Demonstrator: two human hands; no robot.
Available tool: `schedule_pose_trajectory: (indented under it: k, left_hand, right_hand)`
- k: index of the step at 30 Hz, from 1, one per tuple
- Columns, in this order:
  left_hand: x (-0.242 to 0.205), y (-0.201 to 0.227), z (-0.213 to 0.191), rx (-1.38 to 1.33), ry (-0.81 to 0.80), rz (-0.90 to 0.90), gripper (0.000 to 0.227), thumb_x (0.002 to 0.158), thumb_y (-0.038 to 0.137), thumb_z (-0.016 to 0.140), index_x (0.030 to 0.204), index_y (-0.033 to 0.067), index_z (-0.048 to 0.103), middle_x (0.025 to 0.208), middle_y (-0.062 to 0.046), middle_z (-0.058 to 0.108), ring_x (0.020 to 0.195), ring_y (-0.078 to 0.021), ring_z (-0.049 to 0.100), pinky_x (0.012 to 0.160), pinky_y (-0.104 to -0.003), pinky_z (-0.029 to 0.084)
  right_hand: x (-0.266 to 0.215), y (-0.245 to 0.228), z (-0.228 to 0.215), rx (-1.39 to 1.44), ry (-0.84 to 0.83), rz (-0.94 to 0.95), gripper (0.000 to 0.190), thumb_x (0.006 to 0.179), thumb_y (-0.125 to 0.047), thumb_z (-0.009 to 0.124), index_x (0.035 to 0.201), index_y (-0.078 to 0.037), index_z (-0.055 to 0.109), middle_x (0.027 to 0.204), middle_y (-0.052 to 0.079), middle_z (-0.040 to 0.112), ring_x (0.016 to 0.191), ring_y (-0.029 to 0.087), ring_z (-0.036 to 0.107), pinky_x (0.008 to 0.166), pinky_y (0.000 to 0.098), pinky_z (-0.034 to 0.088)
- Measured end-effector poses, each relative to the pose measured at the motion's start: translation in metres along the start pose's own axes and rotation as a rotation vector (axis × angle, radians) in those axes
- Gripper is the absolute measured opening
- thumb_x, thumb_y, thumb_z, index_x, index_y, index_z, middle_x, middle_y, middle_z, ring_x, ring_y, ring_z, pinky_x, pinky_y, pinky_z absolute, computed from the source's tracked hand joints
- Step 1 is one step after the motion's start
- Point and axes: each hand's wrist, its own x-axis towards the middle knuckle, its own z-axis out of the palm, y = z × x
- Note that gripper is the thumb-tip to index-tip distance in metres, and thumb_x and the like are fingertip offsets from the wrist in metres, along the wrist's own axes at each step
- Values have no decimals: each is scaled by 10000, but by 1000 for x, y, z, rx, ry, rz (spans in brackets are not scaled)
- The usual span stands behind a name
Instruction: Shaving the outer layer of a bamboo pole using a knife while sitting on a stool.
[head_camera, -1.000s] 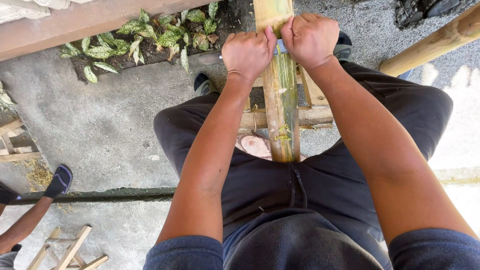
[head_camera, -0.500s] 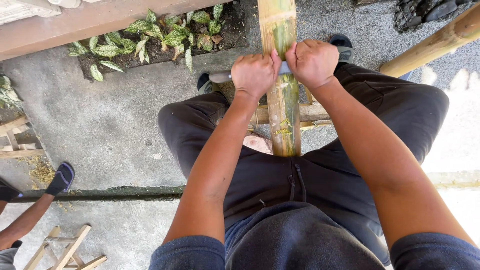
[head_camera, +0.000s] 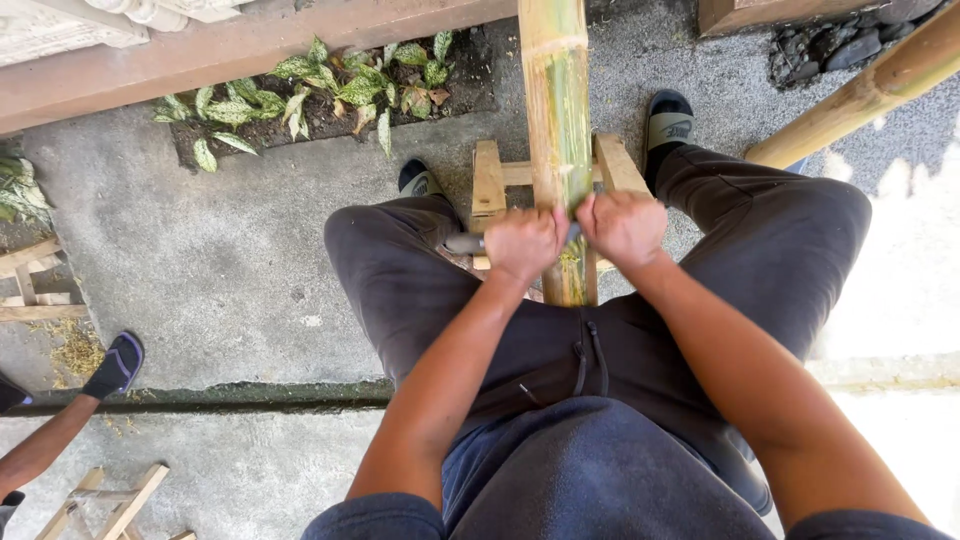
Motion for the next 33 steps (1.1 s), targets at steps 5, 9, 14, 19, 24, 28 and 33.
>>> schedule_pose_trajectory:
  k: [5, 9, 14, 19, 24, 28, 33]
  left_hand:
    - [-31, 7, -5, -51, 162, -12, 507, 990, 279, 564, 505, 133, 593, 501, -56, 569, 424, -226, 528, 486, -393, 447]
    - [10, -6, 4, -33, 85, -2, 537, 1010, 284, 566, 490, 153, 598, 459, -39, 569, 382, -211, 518, 449, -385, 442]
    - [97, -39, 14, 94, 58, 37, 549, 1031, 334, 494, 508, 196, 587, 430, 12, 532, 334, -183, 486, 400, -375, 407]
    - [179, -68, 20, 103, -32, 59, 607, 1047, 344, 474, 461, 224, 577, 366, 29, 508, 276, -184, 471, 395, -379, 428]
    - [206, -80, 26, 83, 383, 164, 534, 979, 293, 538, 452, 209, 569, 444, -26, 554, 391, -227, 544, 481, -379, 456]
    - [196, -74, 22, 81, 402, 148, 509, 944, 273, 583, 441, 198, 561, 434, -25, 551, 396, -229, 554, 472, -376, 448]
    - [179, -68, 19, 114, 411, 174, 505, 977, 263, 564, 478, 185, 570, 476, -20, 564, 424, -222, 551, 498, -370, 450]
  right_hand:
    - [-8, -21, -17, 42, -14, 3, 341, 941, -146, 681, 613, -115, 593, 599, 53, 598, 504, 233, 589, 477, 374, 457]
    - [20, 2, -3, 67, -3, 31, 356, 968, -151, 671, 628, -96, 579, 625, 78, 587, 553, 264, 596, 538, 393, 478]
    - [85, 45, 32, 3, 60, -4, 383, 1018, -167, 669, 652, -96, 583, 629, 81, 588, 515, 266, 569, 487, 395, 455]
    - [149, 83, 61, 6, 133, -1, 384, 1040, -154, 684, 677, -98, 573, 657, 88, 597, 511, 274, 558, 471, 409, 429]
    - [175, 93, 65, -35, 233, -70, 295, 989, -95, 679, 713, -108, 576, 676, 80, 576, 565, 287, 569, 499, 407, 426]
    - [170, 94, 65, -29, 251, -103, 291, 975, -85, 688, 711, -112, 568, 682, 70, 578, 572, 279, 571, 511, 398, 430]
    - [155, 84, 57, -36, 233, -111, 293, 966, -85, 695, 704, -121, 567, 673, 58, 573, 568, 269, 568, 508, 395, 423]
